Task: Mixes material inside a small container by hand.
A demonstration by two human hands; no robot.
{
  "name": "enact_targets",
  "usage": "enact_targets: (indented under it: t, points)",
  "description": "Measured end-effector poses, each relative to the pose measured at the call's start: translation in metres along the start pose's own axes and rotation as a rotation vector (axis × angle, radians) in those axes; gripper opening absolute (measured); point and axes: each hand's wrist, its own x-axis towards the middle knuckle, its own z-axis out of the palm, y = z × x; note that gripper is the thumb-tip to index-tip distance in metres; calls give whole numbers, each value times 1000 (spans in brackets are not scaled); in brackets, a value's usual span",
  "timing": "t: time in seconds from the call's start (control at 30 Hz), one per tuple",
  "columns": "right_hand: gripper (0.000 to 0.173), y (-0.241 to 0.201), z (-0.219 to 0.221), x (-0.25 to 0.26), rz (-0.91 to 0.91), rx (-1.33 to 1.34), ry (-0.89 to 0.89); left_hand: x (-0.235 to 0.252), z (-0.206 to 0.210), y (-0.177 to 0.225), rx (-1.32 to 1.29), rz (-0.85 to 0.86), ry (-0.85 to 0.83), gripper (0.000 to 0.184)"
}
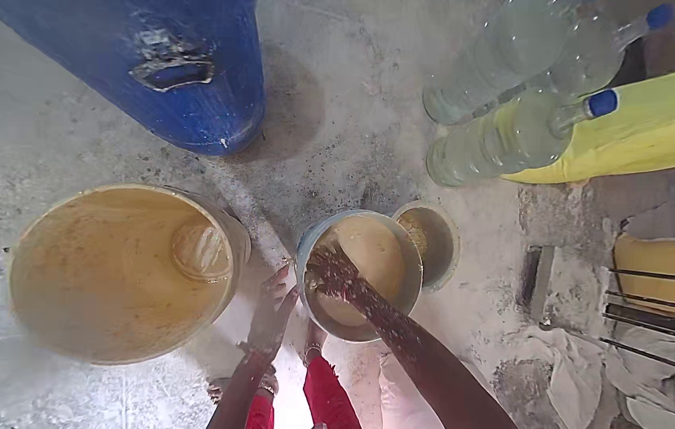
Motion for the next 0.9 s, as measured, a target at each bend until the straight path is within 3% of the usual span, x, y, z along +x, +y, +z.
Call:
enact_targets:
  t: [0.07, 0.17, 0.27, 0.37, 0.53, 0.63, 0.77, 0.9]
  points:
    - [61, 33, -11, 24, 56, -42, -31, 26, 29, -1, -5, -26, 31, 59]
    - [55, 67, -44, 25, 286, 87, -135, 60, 63, 4, 132, -75, 130, 50]
    - [69, 100, -61, 13, 466, 237, -216, 72, 82, 1, 317, -54, 279, 44]
    - [54, 115, -44, -15, 566, 375, -180, 67, 83, 4, 423, -56, 297, 45]
    - [48, 102, -11, -59, 799, 591, -228, 68, 87, 8, 548, -27, 337, 45]
    - [46, 72, 0, -84, 903, 712, -195, 66, 89, 6, 583, -7, 339, 46]
    - [46, 20, 30, -90, 1046, 949, 55, 65, 88, 7, 606, -15, 351, 47]
    - [50, -16, 44, -96, 907, 1218, 129, 63, 90, 6, 569, -21, 376, 47]
